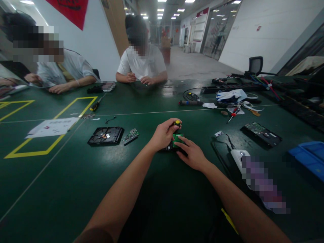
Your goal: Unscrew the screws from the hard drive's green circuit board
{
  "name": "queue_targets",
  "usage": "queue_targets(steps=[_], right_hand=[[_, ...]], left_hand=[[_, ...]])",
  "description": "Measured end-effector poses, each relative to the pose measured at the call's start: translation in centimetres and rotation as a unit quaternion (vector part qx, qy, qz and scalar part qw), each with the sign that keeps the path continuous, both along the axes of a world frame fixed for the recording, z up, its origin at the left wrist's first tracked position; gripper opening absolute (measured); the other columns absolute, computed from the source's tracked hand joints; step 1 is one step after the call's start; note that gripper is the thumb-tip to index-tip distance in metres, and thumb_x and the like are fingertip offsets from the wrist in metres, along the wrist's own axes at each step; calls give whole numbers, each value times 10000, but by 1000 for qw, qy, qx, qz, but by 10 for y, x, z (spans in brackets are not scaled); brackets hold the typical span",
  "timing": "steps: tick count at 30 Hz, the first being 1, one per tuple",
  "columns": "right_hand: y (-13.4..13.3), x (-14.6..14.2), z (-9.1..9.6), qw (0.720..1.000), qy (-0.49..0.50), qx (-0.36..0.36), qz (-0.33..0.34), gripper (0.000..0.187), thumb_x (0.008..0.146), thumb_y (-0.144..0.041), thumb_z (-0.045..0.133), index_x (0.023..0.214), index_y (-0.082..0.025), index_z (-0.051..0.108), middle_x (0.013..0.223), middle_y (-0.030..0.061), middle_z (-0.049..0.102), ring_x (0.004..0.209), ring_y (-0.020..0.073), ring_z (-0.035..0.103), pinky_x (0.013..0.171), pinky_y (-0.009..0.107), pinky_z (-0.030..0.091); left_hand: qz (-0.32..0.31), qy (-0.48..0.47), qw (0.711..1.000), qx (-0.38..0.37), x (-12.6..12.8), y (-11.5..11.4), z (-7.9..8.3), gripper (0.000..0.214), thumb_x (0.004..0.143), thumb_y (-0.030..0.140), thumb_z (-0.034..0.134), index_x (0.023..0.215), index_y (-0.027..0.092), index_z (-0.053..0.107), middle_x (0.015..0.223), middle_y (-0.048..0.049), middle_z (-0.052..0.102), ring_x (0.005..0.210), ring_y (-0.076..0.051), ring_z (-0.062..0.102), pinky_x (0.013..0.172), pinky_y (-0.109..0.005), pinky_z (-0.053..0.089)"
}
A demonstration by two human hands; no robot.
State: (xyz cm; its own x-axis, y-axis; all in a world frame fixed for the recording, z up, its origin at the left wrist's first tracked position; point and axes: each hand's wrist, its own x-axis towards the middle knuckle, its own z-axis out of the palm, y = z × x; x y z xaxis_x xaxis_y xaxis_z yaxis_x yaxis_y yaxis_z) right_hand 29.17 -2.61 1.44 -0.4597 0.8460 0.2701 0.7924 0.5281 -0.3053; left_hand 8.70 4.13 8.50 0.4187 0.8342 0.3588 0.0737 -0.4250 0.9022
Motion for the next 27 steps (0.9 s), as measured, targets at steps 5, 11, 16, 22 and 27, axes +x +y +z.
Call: queue_targets(steps=[5,11,16,22,27], right_hand=[[0,0,0,1000,-1,-2,-1,438,1012,-360,589,1448,-317,584,1607,78,468,1380,336,545,1091,566,515],[0,0,-1,1000,2,0,0,426,1012,-364,585,1436,-326,596,1603,67,476,1397,338,529,1087,572,519],[0,0,1,1000,3,-1,1,436,1008,-365,589,1442,-323,590,1606,68,471,1389,338,537,1087,569,521],[0,0,0,1000,-5,0,0,434,1021,-366,574,1450,-300,580,1609,80,463,1402,343,522,1096,570,512],[0,0,-1,1000,-1,-2,-1,431,1016,-365,578,1444,-314,579,1611,75,462,1384,339,538,1075,574,526]], left_hand=[[8,-11,1000,-4,-1,3,-2,264,1004,276,532,1228,216,659,1099,-77,708,658,-120,627,518,-221,557],[62,-16,998,17,0,7,-9,245,934,300,666,1159,205,662,1084,-76,691,852,-184,673,549,-222,573],[56,-21,998,9,-2,5,-7,239,952,301,645,1167,198,647,1084,-77,678,892,-194,669,602,-255,600],[39,-9,999,27,1,4,-7,234,945,274,647,1167,205,665,1098,-73,675,954,-204,663,644,-255,589],[52,-9,998,38,2,2,-7,227,935,286,673,1148,209,668,1080,-71,679,989,-212,657,690,-269,579]])
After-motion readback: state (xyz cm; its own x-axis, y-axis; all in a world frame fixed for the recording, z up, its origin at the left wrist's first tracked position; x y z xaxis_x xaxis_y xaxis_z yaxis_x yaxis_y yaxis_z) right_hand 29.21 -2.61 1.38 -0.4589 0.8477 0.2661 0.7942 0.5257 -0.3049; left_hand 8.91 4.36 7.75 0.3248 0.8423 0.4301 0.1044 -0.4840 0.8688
